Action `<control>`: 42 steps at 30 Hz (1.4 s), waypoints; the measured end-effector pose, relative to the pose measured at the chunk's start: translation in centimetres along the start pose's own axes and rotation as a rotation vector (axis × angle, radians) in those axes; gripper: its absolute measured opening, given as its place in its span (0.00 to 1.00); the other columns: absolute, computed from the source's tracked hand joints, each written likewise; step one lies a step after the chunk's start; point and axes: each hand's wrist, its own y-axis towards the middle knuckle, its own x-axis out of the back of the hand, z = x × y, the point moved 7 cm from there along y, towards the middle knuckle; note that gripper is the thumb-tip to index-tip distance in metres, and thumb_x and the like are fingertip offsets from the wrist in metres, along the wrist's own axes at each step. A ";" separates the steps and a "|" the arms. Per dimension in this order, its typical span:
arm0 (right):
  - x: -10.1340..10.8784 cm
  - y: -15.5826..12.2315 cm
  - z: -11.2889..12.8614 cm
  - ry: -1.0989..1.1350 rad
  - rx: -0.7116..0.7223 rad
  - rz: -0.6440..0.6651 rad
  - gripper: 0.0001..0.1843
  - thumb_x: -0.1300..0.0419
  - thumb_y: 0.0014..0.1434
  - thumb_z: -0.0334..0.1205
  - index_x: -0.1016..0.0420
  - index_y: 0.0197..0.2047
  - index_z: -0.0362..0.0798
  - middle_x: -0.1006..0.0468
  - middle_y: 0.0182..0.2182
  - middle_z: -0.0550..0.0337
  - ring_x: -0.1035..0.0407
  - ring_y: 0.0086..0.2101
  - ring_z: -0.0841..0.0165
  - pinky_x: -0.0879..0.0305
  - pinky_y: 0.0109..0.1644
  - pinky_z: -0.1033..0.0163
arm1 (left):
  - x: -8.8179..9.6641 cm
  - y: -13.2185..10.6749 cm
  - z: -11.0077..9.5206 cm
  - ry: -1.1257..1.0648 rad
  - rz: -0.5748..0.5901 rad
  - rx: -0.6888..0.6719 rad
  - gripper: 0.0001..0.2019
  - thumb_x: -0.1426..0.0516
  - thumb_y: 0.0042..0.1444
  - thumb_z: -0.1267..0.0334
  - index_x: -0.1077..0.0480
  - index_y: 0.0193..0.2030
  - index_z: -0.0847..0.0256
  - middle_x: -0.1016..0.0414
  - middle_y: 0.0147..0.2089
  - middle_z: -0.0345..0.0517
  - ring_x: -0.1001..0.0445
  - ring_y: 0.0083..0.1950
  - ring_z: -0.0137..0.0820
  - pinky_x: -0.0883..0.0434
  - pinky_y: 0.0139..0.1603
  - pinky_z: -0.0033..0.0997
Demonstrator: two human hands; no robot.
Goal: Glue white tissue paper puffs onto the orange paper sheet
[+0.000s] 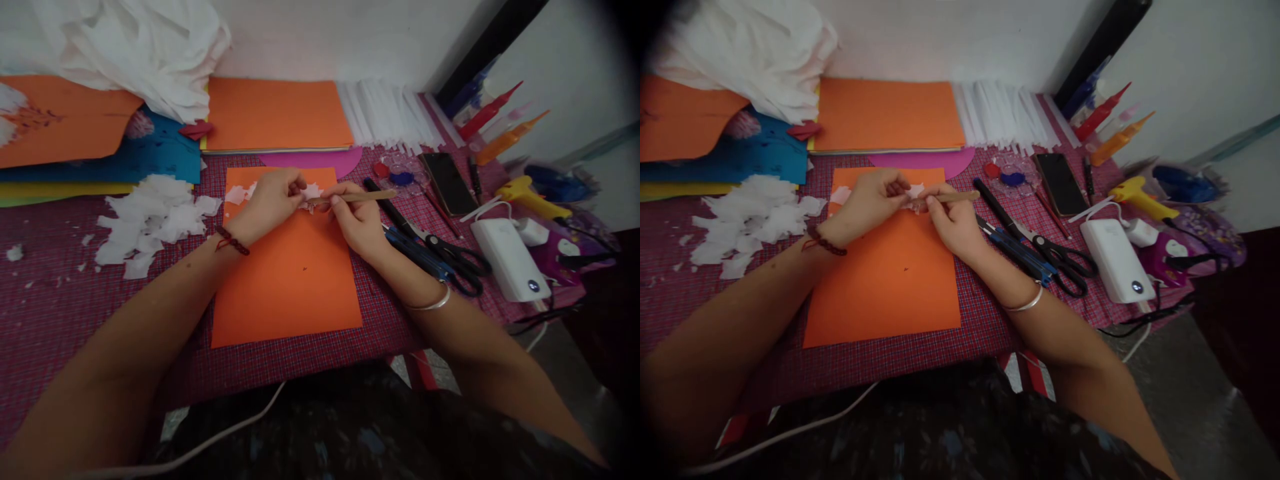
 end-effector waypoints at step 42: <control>0.4 -0.5 -1.3 0.262 -0.226 -0.029 0.19 0.35 0.61 0.59 0.27 0.36 0.51 0.24 0.23 0.64 0.30 0.21 0.71 0.33 0.27 0.63 | 3.6 -6.0 -4.7 0.902 0.374 -0.301 0.13 0.50 0.63 0.76 0.24 0.45 0.68 0.19 0.42 0.55 0.21 0.41 0.38 0.34 0.36 0.34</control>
